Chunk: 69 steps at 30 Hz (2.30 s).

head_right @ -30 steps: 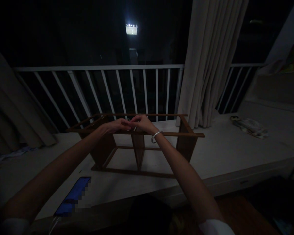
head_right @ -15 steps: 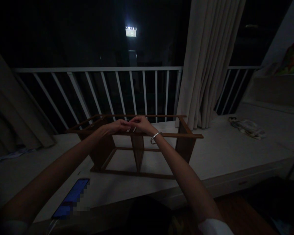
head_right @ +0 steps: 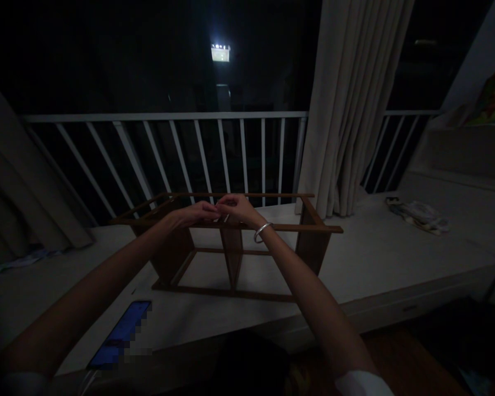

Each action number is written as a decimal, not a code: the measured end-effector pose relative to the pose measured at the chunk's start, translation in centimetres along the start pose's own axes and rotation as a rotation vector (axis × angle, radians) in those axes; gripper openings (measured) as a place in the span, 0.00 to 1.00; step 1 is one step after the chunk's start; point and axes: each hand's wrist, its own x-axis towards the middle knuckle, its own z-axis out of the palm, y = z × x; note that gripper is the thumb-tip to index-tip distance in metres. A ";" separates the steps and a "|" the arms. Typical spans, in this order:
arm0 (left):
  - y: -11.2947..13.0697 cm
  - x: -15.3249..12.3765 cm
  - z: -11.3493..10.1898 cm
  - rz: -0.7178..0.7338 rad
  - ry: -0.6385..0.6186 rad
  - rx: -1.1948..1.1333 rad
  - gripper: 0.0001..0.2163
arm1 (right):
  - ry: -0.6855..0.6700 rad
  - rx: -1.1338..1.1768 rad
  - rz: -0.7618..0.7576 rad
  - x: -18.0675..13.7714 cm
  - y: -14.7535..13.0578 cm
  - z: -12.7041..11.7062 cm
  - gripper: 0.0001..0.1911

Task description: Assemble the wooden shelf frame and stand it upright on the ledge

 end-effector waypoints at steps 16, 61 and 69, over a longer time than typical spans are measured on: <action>-1.1 0.8 -0.6 -0.010 -0.032 0.015 0.13 | -0.044 -0.046 0.060 -0.1 0.1 -0.1 0.10; -0.8 0.5 -0.3 0.017 0.039 -0.019 0.11 | -0.014 -0.057 0.107 0.0 -0.1 0.3 0.11; -0.9 0.6 -0.2 0.021 0.045 -0.018 0.12 | -0.008 -0.085 0.123 -0.2 -0.5 0.5 0.13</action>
